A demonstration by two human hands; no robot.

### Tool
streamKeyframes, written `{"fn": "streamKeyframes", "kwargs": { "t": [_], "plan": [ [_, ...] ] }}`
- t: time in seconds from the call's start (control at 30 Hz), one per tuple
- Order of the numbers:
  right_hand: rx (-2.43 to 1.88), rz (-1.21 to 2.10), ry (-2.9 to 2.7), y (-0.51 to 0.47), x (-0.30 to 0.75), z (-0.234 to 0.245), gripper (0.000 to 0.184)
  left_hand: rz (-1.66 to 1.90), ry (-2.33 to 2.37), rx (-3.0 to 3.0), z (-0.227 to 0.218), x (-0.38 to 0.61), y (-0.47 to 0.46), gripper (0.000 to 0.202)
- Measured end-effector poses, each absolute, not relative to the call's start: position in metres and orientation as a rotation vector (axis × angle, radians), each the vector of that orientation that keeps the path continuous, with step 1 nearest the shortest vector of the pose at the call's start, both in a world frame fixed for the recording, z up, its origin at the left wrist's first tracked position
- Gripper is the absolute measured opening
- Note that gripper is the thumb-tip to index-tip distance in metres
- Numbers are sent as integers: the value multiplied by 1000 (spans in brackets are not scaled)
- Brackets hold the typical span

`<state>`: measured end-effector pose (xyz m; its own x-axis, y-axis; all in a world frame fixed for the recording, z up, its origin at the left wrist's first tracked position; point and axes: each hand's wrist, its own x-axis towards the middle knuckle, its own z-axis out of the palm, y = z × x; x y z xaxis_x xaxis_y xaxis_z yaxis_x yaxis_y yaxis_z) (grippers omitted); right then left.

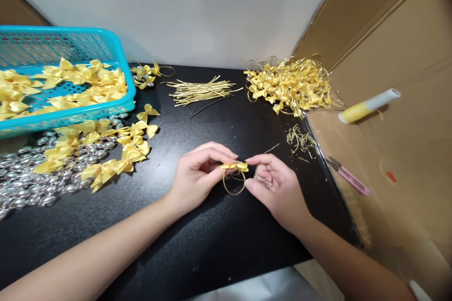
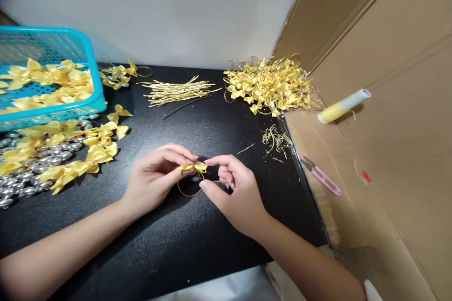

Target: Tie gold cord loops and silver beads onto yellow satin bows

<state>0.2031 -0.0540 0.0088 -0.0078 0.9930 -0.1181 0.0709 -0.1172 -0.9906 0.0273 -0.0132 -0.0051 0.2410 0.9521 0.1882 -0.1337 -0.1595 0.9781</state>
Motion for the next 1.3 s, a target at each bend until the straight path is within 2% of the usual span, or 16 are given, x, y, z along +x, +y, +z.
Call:
{"fn": "streamKeyframes", "kwargs": {
  "t": [0.1,0.27,0.5,0.73,0.97,1.1,1.3],
  "plan": [
    [-1390,1222,-1278,-46,200,10,10,1129,848,1217,-5,30,-12,7],
    [-1401,1347,-1248,-27,204,10,16,939,862,907,-6,34,-9,15],
    [-1284,1542,-1107,-16,210,6,15,790,808,793,-7,34,-7,19],
    [-1037,1329,-793,-17,226,18,10,864,838,638,-5,34,-5,20],
    [-756,1146,-752,-15,262,58,19,941,835,576,-7,34,-3,18],
    [-770,1082,-744,-16,272,69,18,909,841,627,-9,34,-4,9],
    [-838,1061,-785,-14,271,75,19,880,832,671,-10,33,-6,12]
  ]
}}
